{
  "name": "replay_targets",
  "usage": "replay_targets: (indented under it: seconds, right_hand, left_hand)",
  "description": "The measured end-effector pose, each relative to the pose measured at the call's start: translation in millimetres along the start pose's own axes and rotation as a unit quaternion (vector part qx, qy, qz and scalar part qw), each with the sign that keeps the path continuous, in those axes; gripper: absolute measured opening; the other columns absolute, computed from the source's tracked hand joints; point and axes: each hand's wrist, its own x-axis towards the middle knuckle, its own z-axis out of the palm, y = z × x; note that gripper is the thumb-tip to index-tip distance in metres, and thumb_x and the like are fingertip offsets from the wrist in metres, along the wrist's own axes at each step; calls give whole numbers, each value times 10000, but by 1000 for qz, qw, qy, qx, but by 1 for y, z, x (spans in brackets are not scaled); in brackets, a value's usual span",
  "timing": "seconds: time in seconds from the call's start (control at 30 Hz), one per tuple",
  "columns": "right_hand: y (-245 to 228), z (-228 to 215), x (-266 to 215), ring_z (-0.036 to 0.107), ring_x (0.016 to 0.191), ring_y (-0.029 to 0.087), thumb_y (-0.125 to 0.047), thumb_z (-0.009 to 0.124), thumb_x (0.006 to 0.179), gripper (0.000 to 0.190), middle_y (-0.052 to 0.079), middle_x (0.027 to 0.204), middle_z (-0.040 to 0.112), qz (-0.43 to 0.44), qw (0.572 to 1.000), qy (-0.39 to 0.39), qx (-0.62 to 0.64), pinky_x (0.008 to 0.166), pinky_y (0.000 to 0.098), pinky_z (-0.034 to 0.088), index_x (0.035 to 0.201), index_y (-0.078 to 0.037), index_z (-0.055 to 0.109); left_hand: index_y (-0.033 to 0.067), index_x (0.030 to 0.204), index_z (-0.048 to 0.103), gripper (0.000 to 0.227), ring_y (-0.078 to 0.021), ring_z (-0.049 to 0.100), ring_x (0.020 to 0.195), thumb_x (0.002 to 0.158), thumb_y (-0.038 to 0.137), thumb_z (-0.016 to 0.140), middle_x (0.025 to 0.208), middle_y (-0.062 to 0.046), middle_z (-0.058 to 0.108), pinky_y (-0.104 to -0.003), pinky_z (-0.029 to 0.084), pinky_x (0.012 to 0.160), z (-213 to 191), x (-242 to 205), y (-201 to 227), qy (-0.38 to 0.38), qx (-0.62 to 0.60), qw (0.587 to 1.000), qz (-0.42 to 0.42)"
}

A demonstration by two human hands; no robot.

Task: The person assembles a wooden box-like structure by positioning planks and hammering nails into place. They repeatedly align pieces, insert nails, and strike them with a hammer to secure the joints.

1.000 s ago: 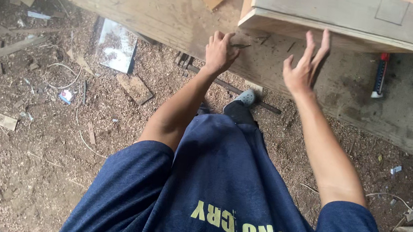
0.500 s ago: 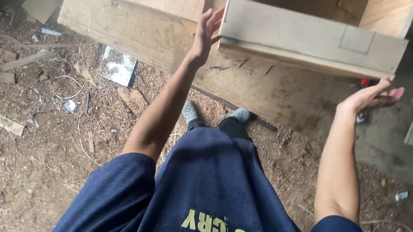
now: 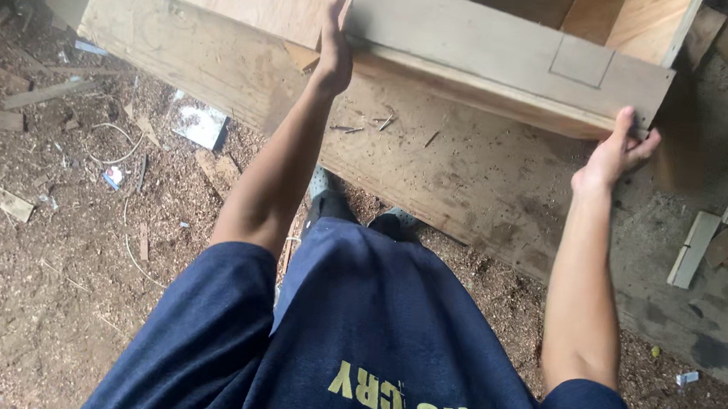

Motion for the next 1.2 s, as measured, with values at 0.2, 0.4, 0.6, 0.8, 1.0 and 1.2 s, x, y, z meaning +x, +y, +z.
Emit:
replay_targets:
  seconds: [0.2, 0.4, 0.6, 0.8, 1.0, 1.2]
  right_hand:
    - [-14, 9, 5, 536, 1328, 243, -425, 826, 957, 685, 116, 1456, 546, -21, 998, 1, 61, 1031, 478, 489, 1419, -184, 382]
    - [-49, 18, -67, 493, 1315, 210, -400, 838, 915, 619, 40, 1432, 492, 18, 998, 33, 50, 1017, 470, 469, 1329, -199, 424]
    - [-22, 30, -162, 544, 1137, 159, -413, 805, 942, 522, -12, 1273, 562, 57, 996, 66, 32, 934, 441, 469, 1240, -192, 439]
    - [-8, 0, -138, 519, 1167, 164, -337, 811, 1000, 472, 8, 1264, 513, 47, 996, 56, 48, 984, 435, 488, 1295, -181, 477]
    - [-14, -28, -109, 479, 1375, 219, -297, 744, 1076, 561, 80, 1493, 491, -14, 998, -49, -29, 1142, 429, 398, 1499, -197, 388]
    - [-38, -17, -110, 427, 1497, 308, -326, 749, 1114, 810, 193, 1615, 374, -52, 985, -82, -143, 1259, 466, 347, 1636, -98, 173]
  left_hand:
    - [91, 1651, 188, 865, -244, 191, 1582, 1005, 607, 443, 1715, -101, 220, -413, 70, 1275, -3, 27, -14, -36, 11, 998, 48]
    - [-26, 1610, 285, 925, -302, 296, 1518, 979, 638, 414, 1668, -215, 319, -459, 185, 1256, 5, 20, 61, -66, 9, 998, -20]
    - [-45, 1609, 174, 1010, -355, 230, 1498, 945, 707, 292, 1641, -277, 197, -537, 210, 1182, -26, 5, 118, -75, 114, 975, -178]
    - [-14, 1615, 175, 910, -334, 171, 1574, 997, 630, 354, 1690, -226, 191, -451, 150, 1263, -25, -30, 94, -107, 30, 982, -151]
    - [-65, 1574, 404, 667, -303, 268, 1572, 1093, 393, 468, 1647, -226, 397, -434, 145, 1304, -6, -69, 78, -90, 56, 993, 58]
    - [31, 1537, 477, 544, -255, 441, 1497, 1101, 351, 539, 1576, -190, 521, -420, 274, 1288, -8, -78, 72, -58, 105, 987, 110]
